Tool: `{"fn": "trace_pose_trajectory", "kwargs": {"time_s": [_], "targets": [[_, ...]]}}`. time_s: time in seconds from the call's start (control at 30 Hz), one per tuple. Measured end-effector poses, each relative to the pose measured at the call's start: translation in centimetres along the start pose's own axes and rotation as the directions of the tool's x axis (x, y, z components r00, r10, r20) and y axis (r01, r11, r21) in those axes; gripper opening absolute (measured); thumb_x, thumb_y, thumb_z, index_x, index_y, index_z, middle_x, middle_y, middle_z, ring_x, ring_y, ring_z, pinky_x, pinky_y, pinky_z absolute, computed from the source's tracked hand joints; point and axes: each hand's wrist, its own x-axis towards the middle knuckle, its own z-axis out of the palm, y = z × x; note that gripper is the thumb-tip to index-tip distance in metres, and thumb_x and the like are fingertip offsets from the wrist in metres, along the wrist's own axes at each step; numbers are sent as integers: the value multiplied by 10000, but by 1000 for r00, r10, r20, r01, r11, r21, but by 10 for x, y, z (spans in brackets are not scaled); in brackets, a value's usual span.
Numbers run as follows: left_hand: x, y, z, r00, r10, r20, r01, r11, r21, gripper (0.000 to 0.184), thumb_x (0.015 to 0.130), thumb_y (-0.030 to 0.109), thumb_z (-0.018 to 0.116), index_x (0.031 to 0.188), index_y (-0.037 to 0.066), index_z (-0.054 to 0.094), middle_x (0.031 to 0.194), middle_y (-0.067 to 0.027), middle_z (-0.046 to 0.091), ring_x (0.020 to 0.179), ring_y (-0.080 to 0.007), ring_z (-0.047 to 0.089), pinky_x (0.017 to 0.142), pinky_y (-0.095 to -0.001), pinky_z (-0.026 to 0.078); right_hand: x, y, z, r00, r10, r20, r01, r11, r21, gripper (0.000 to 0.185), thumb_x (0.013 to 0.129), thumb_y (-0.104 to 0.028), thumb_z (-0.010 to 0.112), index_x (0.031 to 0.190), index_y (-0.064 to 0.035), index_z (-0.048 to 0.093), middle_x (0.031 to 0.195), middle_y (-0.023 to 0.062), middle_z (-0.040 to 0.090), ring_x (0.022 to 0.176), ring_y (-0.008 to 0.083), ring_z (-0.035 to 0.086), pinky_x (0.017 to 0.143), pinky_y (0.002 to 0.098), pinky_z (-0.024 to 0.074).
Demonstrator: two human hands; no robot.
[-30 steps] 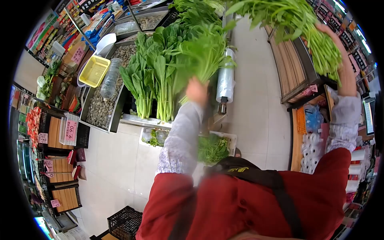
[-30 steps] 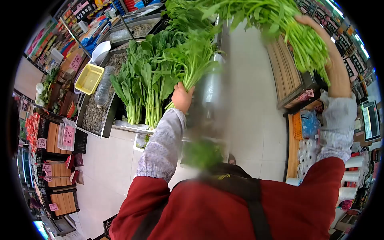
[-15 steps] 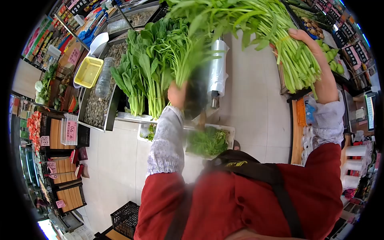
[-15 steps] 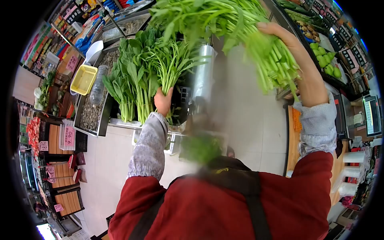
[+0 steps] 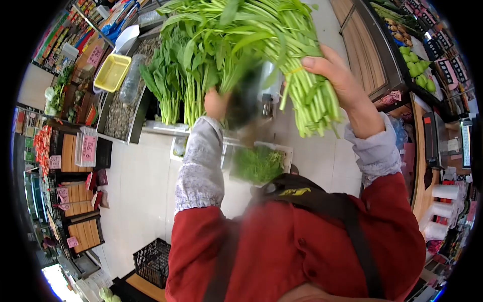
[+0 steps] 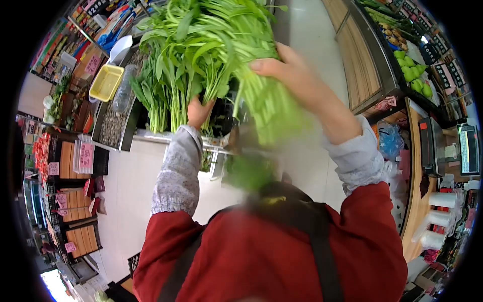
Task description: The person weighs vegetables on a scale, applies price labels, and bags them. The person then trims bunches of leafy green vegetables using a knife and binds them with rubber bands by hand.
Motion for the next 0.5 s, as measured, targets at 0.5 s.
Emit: {"fn": "trace_pose_trajectory", "kwargs": {"time_s": [0.5], "targets": [[-234, 69, -132, 990, -46, 131, 127, -87, -988, 879, 770, 650, 546, 1405, 100, 291, 1423, -75, 335, 1315, -257, 310, 1086, -422, 260, -35, 134, 102, 851, -105, 515, 287, 913, -288, 716, 732, -267, 701, 1261, 62, 347, 1120, 212, 534, 1026, 294, 545, 910, 375, 439]]}}
